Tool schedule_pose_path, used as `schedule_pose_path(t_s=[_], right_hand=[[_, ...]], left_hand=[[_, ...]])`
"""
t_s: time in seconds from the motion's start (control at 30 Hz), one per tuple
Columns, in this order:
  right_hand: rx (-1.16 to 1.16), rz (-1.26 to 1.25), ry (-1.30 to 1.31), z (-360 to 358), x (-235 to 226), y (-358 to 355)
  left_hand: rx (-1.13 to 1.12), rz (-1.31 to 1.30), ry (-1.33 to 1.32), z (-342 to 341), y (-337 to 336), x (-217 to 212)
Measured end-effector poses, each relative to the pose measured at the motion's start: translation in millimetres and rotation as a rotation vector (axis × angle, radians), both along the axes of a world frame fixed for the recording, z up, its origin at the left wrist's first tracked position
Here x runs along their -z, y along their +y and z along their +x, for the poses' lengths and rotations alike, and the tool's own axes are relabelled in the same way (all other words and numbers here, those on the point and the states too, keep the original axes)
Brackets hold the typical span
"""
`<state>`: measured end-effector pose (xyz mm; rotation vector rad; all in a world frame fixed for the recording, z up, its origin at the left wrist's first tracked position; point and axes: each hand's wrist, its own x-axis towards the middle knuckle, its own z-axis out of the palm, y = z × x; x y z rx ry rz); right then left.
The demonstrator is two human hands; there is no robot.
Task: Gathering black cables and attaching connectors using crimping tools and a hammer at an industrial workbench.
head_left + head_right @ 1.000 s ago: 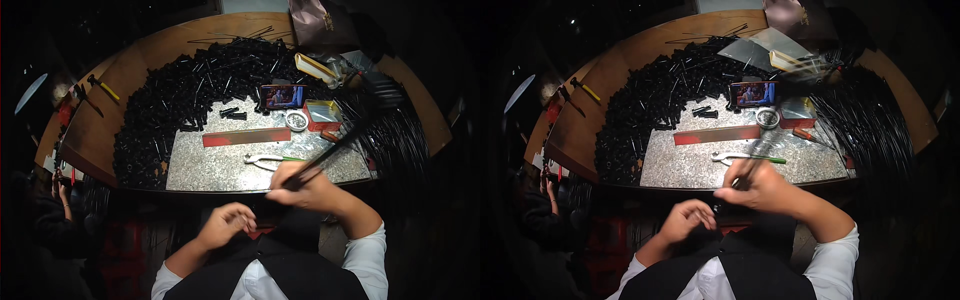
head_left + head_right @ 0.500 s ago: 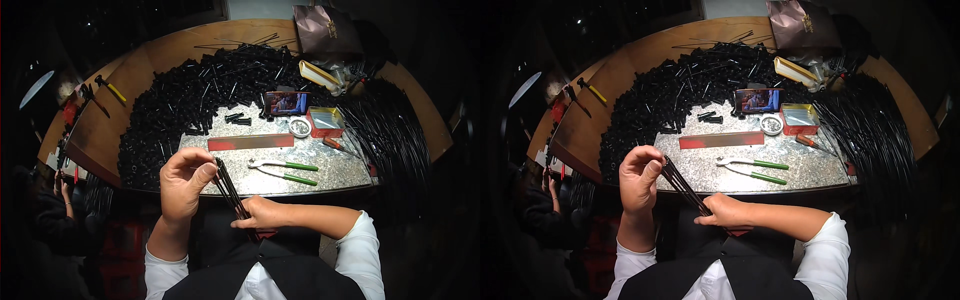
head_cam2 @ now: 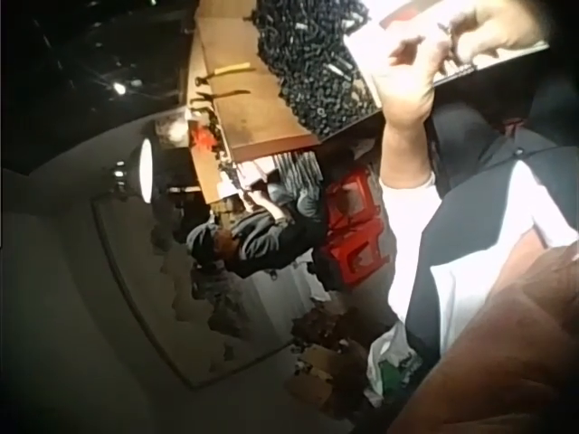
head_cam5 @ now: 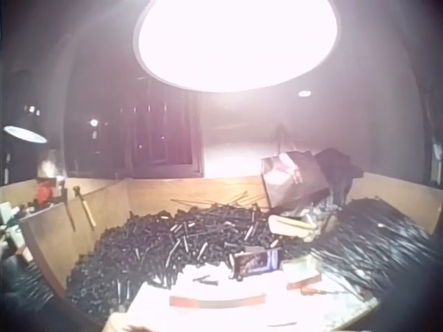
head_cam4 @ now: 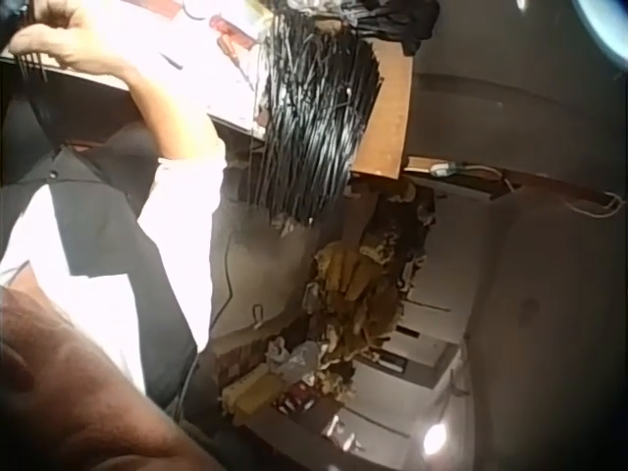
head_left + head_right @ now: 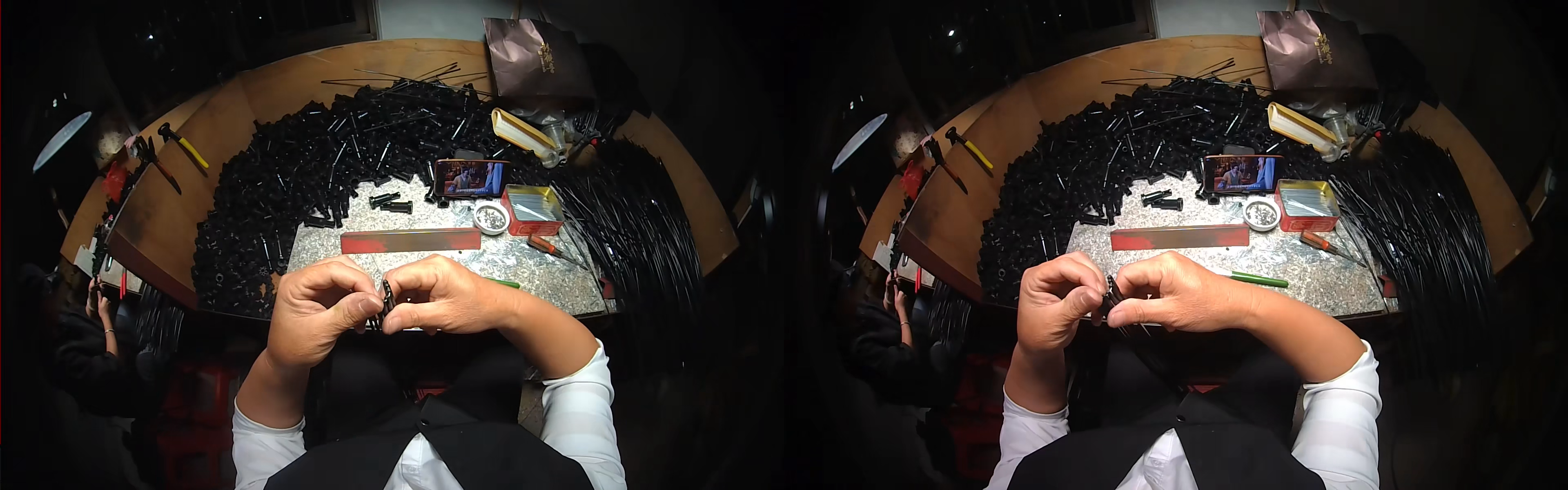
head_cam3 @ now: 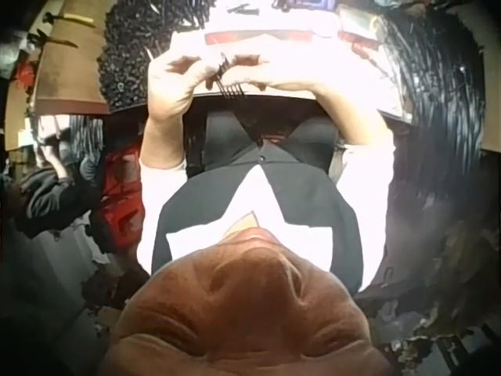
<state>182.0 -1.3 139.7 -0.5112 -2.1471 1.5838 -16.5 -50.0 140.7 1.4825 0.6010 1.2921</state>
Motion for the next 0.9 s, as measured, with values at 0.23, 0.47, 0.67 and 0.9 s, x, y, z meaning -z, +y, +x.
schedule_pose_path(t_s=[0.23, 0.47, 0.67, 0.9], right_hand=[[0.259, 0.296, 0.108, -11.5, 14.7, -4.8], [0.219, 0.23, 0.191, -16.2, 23.1, -4.5], [0.264, 0.168, 0.215, -19.8, 27.6, -9.7], [0.283, -0.108, 0.169, -20.1, 28.1, -8.3]], left_hand=[[-0.147, 0.009, -0.018, -3.4, 5.9, 5.3], [-0.122, -0.002, 0.031, -5.4, 3.1, -0.5], [-0.038, 0.004, 0.004, -10.7, 6.8, 3.5], [-0.155, 0.051, 0.027, -4.3, 12.6, 5.9]])
